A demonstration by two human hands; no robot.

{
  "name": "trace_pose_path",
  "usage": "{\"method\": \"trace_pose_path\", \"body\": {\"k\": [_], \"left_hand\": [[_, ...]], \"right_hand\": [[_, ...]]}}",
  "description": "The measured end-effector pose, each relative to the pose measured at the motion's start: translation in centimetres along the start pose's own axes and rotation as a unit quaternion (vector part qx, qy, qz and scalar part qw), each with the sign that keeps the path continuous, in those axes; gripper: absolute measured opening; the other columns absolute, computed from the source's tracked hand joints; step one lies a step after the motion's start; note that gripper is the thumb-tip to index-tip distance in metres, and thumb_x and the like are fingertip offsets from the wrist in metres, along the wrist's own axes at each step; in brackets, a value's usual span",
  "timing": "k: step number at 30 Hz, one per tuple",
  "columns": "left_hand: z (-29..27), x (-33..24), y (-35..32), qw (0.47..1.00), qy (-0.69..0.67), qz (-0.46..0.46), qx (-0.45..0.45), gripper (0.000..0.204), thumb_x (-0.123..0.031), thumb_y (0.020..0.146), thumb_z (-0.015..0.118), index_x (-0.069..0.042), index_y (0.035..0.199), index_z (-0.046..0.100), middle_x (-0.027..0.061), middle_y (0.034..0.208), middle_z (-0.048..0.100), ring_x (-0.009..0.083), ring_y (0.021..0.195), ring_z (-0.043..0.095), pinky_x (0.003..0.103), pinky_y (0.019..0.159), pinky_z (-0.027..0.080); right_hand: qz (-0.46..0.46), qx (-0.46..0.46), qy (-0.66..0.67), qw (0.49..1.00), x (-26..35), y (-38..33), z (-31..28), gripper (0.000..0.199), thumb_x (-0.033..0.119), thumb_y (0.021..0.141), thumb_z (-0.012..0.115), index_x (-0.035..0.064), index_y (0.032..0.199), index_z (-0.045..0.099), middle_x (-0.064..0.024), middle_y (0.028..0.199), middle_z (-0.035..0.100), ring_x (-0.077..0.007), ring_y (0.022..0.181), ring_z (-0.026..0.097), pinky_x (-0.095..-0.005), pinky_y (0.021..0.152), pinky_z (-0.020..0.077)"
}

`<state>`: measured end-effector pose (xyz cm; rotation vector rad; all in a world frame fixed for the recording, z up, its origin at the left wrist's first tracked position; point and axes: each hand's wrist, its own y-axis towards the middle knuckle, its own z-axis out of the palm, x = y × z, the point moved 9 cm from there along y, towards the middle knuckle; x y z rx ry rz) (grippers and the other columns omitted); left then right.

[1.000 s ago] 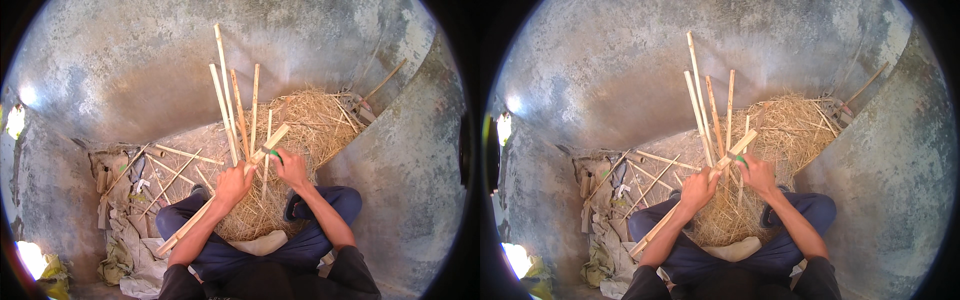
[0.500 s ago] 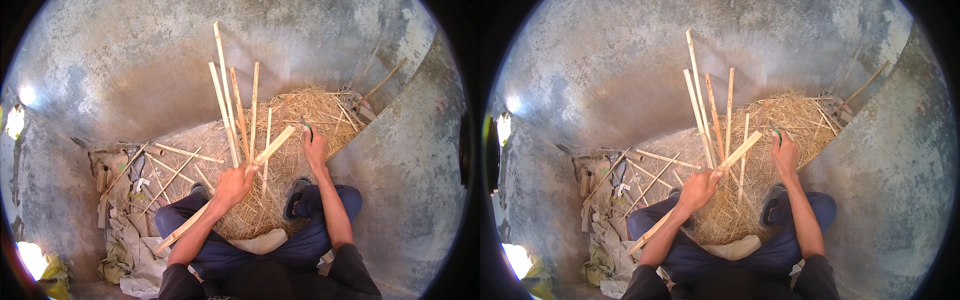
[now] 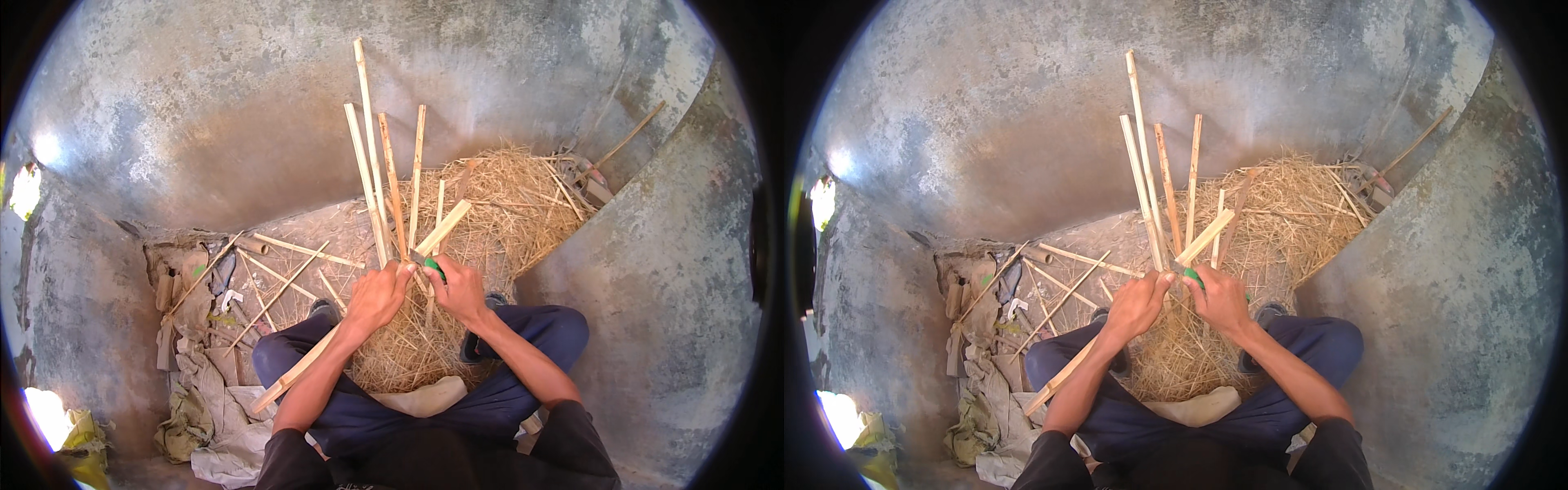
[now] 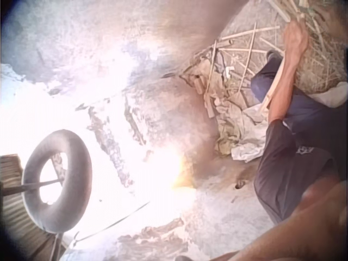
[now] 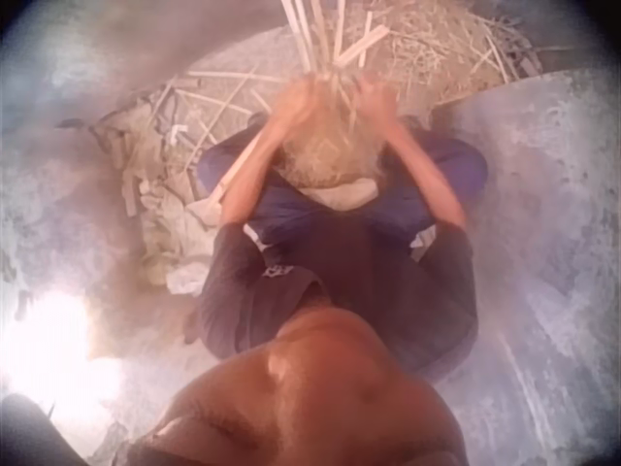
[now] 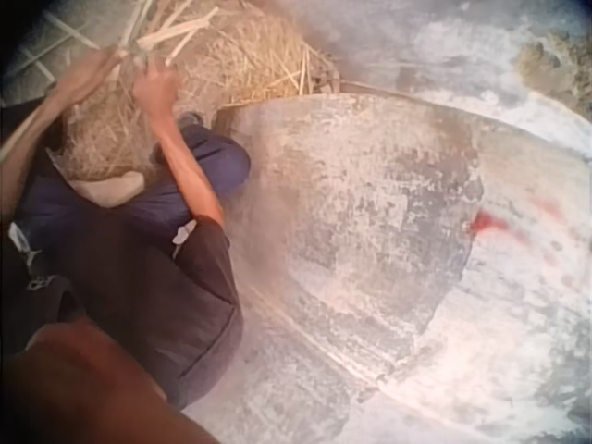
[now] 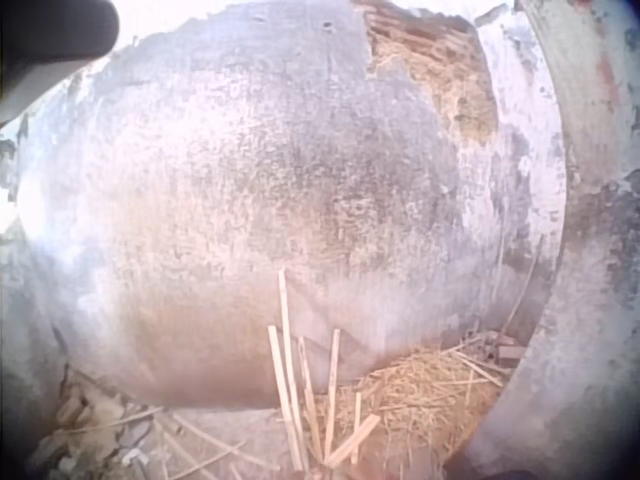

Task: The person strips pieces of bamboo using a small green knife, holding the bamboo strips over a pile of dry grass and debris while seated.

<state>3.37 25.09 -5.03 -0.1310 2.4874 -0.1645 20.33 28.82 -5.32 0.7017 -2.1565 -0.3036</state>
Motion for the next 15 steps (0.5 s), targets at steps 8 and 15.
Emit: {"method": "trace_pose_path", "body": {"k": [8,15], "left_hand": [[0.8,0.7,0.3,1.000,-0.014,0.010,0.006,0.061,-0.050,0.116,0.042,0.003,0.102,0.067,0.0336,0.085,0.070,0.0549,0.093,0.069,0.063,0.086,0.050],[-0.4,-0.1,-1.3,1.000,-0.007,0.007,0.019,0.061,-0.049,0.117,0.041,0.004,0.101,0.068,0.0346,0.084,0.069,0.0553,0.090,0.069,0.064,0.085,0.050]], "right_hand": [[-0.004,0.002,-0.045,0.999,-1.3,-0.5,0.9,0.024,0.027,0.108,0.068,0.0035,0.109,0.072,-0.0183,0.084,0.073,-0.0400,0.069,0.072,-0.0486,0.061,0.0530],[0.167,-0.131,-0.096,0.972,-10.9,3.3,-9.1,0.038,0.037,0.114,0.054,0.0030,0.111,0.071,-0.0205,0.070,0.066,-0.0409,0.063,0.068,-0.0536,0.061,0.0510]]}}
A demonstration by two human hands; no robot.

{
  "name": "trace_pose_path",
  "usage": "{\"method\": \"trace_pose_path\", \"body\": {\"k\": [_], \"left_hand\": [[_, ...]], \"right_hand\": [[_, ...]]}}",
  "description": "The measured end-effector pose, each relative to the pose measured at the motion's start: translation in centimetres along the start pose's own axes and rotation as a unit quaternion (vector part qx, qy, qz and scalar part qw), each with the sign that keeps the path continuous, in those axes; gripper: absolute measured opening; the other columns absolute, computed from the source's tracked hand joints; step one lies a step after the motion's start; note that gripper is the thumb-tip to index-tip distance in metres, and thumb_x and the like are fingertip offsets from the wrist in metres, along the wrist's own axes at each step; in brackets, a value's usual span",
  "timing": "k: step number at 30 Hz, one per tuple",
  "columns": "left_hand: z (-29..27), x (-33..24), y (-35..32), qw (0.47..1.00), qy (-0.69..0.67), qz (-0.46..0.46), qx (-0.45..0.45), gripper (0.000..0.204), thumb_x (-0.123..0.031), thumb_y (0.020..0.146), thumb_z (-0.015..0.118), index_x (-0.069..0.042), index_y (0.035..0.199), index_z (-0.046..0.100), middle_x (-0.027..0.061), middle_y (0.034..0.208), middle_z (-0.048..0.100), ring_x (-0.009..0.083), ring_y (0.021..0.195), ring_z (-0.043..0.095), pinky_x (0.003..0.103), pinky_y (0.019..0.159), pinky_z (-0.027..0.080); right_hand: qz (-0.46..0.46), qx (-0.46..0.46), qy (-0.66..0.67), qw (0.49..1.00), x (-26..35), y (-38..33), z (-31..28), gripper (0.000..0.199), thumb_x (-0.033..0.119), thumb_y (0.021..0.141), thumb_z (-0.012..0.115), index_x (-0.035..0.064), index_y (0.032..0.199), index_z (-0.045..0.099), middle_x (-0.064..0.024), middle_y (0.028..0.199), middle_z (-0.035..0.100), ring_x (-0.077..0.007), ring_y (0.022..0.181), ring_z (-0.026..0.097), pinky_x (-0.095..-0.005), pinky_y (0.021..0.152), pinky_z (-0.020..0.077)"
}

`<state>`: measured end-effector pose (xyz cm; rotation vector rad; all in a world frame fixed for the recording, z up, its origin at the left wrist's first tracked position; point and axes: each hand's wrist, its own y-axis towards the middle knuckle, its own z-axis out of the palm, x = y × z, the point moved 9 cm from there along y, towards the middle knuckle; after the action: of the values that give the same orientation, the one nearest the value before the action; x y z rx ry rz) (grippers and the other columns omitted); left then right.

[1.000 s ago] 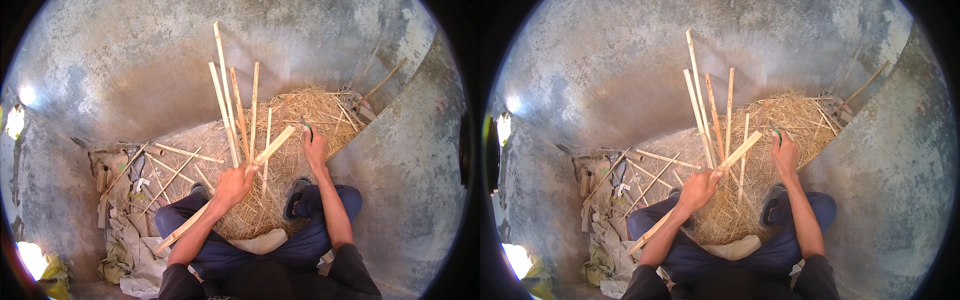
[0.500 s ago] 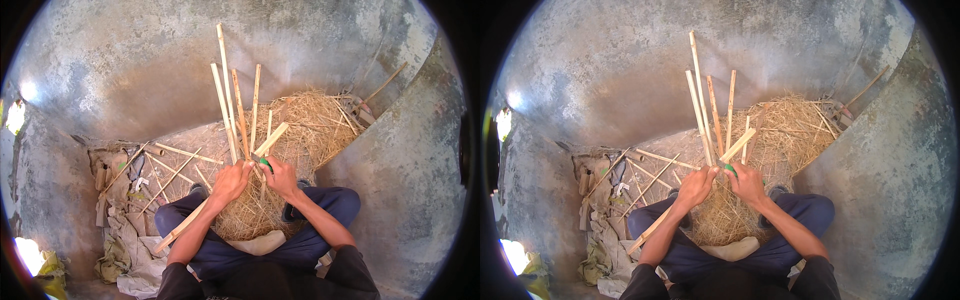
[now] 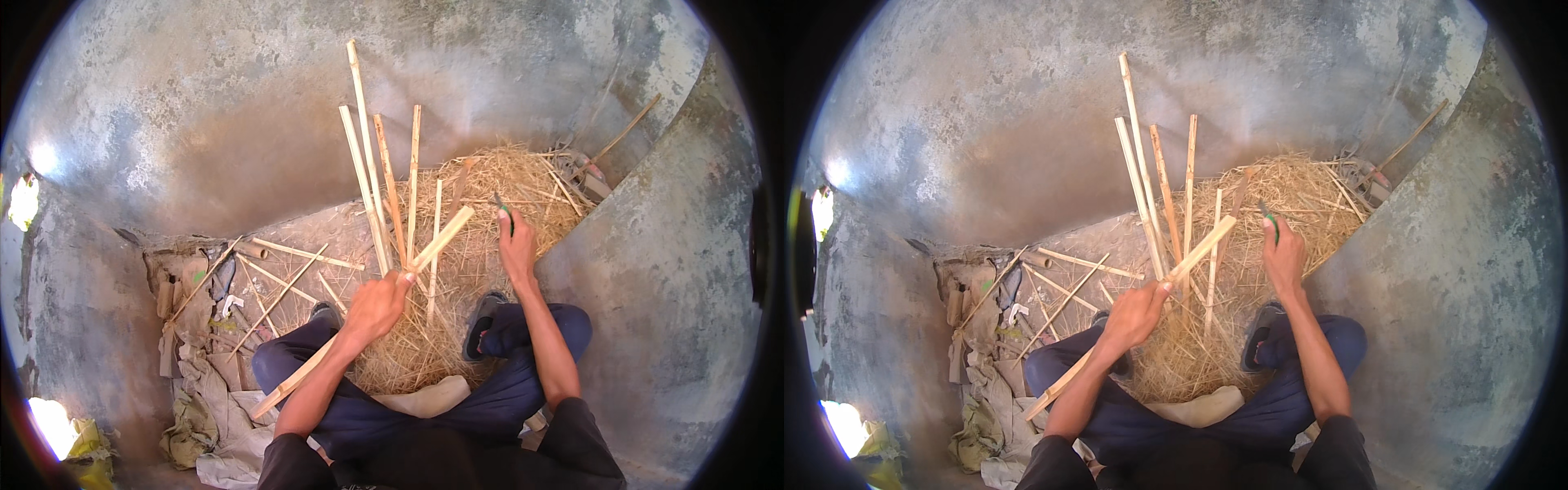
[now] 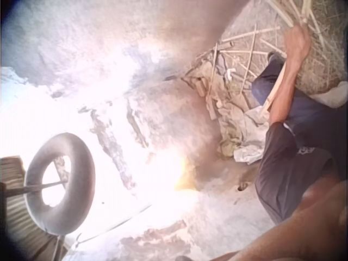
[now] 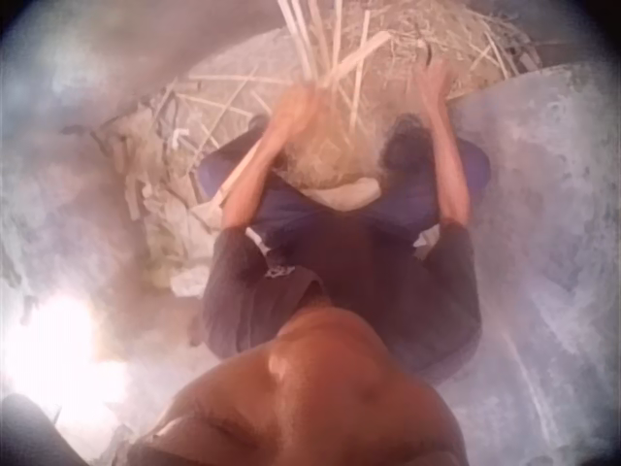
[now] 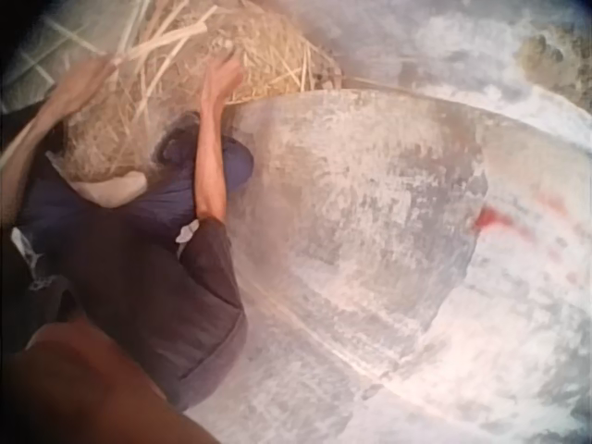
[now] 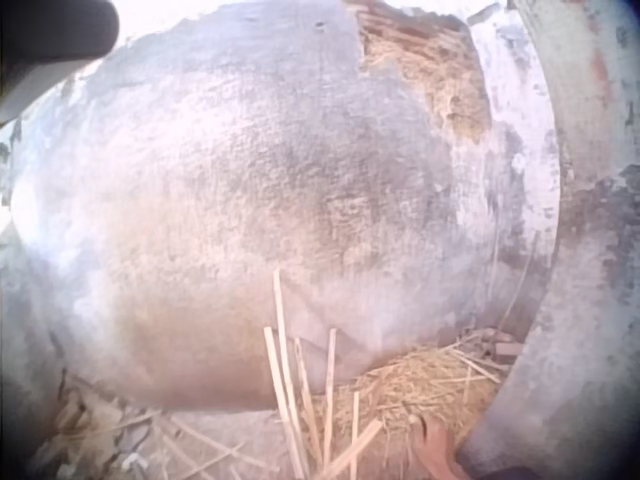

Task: The person strips pieces of bamboo using a small green knife, holding the bamboo strips over a pile of dry grass and debris while seated.

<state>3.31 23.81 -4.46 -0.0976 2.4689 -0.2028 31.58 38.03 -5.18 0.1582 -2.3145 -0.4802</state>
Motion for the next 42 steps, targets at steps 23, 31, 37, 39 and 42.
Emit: {"method": "trace_pose_path", "body": {"k": [23,31,37,39,42], "left_hand": [[0.7,0.4,1.2,1.000,0.013,0.004,-0.006,0.061,-0.050,0.116,0.043,0.004,0.103,0.070,0.0345,0.080,0.070,0.0556,0.084,0.072,0.066,0.082,0.053],[0.1,0.6,1.3,0.998,0.001,0.020,-0.052,0.057,-0.050,0.114,0.049,0.003,0.108,0.070,0.0332,0.081,0.072,0.0539,0.084,0.073,0.064,0.080,0.055],[-0.3,0.7,1.3,0.995,0.013,0.024,-0.095,0.052,-0.048,0.109,0.059,0.002,0.112,0.070,0.0321,0.080,0.073,0.0517,0.081,0.074,0.063,0.077,0.057],[-0.3,0.6,1.3,0.995,0.015,0.019,-0.099,0.049,-0.047,0.108,0.062,0.002,0.112,0.069,0.0322,0.081,0.073,0.0527,0.082,0.074,0.063,0.077,0.057],[-0.3,0.3,1.1,0.994,0.017,0.015,-0.102,0.046,-0.045,0.106,0.066,0.000,0.113,0.069,0.0326,0.082,0.073,0.0549,0.083,0.073,0.063,0.078,0.057]], "right_hand": [[-0.076,0.087,-0.004,0.993,4.2,-5.0,5.4,0.034,0.028,0.113,0.057,-0.0014,0.117,0.073,-0.0190,0.073,0.071,-0.0343,0.065,0.073,-0.0474,0.060,0.0555],[-0.097,0.021,0.034,0.994,3.3,-2.7,1.2,0.031,0.032,0.113,0.058,0.0032,0.108,0.070,-0.0176,0.066,0.064,-0.0335,0.057,0.064,-0.0478,0.057,0.0485],[-0.162,0.125,0.074,0.976,8.6,-7.9,5.4,0.029,0.032,0.111,0.063,0.0043,0.106,0.069,-0.0185,0.071,0.066,-0.0366,0.061,0.067,-0.0454,0.055,0.0500],[-0.173,0.122,0.088,0.973,9.2,-8.5,5.7,0.025,0.029,0.110,0.065,0.0046,0.107,0.069,-0.0176,0.075,0.068,-0.0370,0.063,0.069,-0.0458,0.057,0.0503],[-0.190,0.123,0.106,0.968,10.6,-8.7,5.9,0.022,0.026,0.108,0.067,0.0045,0.107,0.070,-0.0168,0.078,0.070,-0.0379,0.066,0.070,-0.0462,0.058,0.0513]]}}
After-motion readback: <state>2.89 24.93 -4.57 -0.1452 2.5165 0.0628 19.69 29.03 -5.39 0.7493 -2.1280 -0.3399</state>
